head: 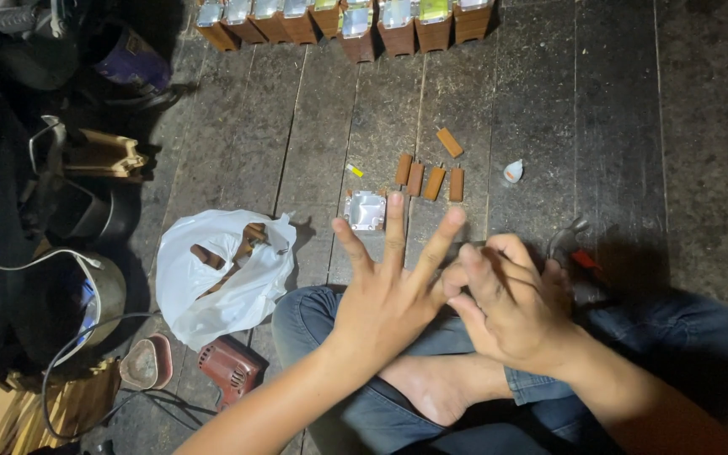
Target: The person assembles small wooden boxes by applying glue to wooden strips and attaching them to the frame of the boxes.
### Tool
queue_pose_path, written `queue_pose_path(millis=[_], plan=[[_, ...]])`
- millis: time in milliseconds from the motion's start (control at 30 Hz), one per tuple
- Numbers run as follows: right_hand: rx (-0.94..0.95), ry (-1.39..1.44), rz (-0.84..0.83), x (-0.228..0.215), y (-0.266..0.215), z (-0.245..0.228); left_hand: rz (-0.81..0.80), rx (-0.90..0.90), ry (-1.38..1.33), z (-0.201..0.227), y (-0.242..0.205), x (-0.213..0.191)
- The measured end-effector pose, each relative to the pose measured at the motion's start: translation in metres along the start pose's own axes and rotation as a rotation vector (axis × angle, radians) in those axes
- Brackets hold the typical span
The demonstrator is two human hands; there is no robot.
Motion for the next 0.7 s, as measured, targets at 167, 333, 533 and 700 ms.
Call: queue_pose_path(millis=[167,333,533,700], plan=[[-0.034,-0.007,0.042,-0.003,0.002,-0.003,-0.021,-0.098,-0.091,-0.008,-0.004,0.008],[0.016,-0.004,0.049,-0.001,-0.004,0.001,-0.048,-0.215,-0.209,-0.015,-0.002,0.01],[0.199,-0.054,0.07,-0.016,0.007,0.016,-0.029,-0.226,-0.071,-0.015,0.001,0.007],[0.061,-0.028,-0.017,-0.004,0.011,0.001,0.073,-0.104,-0.018,-0.009,0.008,-0.008]])
Point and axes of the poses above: each hand's wrist, its own y-axis towards the middle knuckle, its own x-axis out of the palm, z = x × y, the point moved 10 cm from there along y, towards the middle knuckle, and after that the axes turned 12 degrees about z, right-handed, at the moved point
